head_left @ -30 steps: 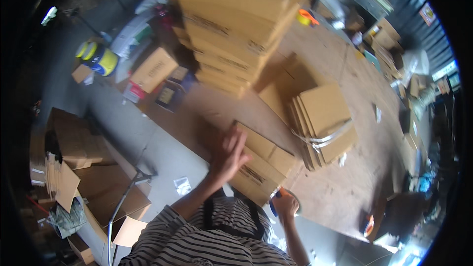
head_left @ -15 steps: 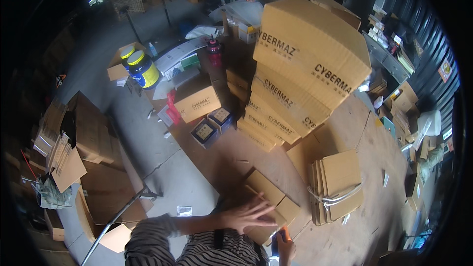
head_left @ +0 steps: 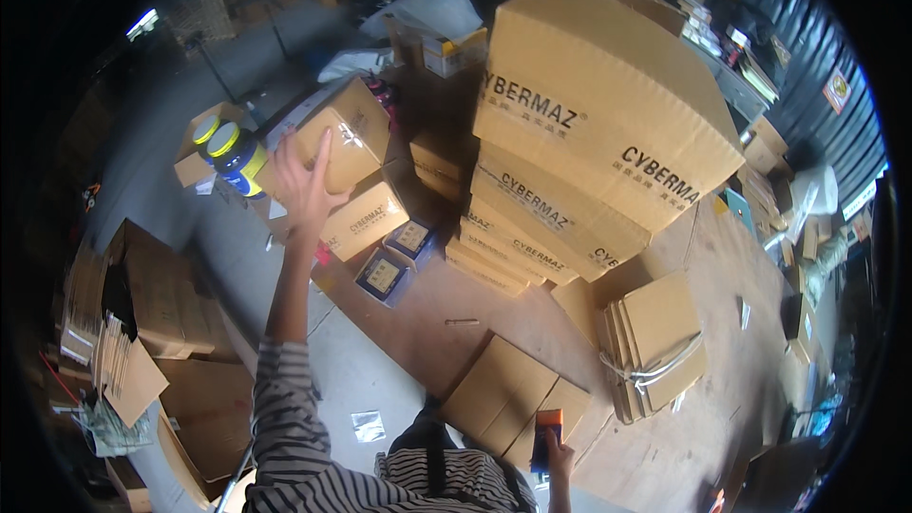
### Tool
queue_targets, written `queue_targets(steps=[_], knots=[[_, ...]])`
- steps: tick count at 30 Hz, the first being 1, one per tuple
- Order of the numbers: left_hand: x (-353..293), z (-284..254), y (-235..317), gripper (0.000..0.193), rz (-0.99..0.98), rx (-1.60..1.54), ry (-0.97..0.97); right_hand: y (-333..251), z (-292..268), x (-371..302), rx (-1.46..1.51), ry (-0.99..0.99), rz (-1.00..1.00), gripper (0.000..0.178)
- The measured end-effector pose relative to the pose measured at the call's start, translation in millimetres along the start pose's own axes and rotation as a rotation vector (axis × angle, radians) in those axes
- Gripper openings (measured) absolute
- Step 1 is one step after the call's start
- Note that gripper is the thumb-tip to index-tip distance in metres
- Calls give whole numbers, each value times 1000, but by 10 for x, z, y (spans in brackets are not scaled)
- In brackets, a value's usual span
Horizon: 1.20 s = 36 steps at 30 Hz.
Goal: The person assembles flat cardboard boxes on a work table, folds the flaps, and seals them with a handheld tape dispenser. The person then stacks the finished boxes and briefly moves to a nearby bin to retrieve items before returning to the table.
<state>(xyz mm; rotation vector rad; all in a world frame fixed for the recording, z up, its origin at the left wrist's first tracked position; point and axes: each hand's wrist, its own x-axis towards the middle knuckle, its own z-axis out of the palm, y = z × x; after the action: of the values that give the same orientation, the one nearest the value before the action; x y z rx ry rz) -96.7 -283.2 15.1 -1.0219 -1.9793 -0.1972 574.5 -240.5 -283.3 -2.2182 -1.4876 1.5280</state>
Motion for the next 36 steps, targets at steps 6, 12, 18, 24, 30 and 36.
queue_targets(steps=[6,12,18,24,30,36], knots=[[-699,514,1045,96,-186,-472,-117,-86,-26,-290,390,-20,39,59],[-3328,356,2678,56,-401,-1047,-658,-391,-155,-599,506,-443,80,51],[-3539,107,3589,66,-592,-1026,-1257,-136,206,-661,566,-281,-29,35],[-2579,-510,3242,35,-905,-1921,-1271,-118,13,-964,901,-34,56,37],[-2434,-1136,2556,28,92,-1775,-1175,-502,-120,-1111,1081,490,-4,55],[-2328,-1663,2473,71,438,-1484,-1514,-915,-261,-1025,1000,486,5,56]])
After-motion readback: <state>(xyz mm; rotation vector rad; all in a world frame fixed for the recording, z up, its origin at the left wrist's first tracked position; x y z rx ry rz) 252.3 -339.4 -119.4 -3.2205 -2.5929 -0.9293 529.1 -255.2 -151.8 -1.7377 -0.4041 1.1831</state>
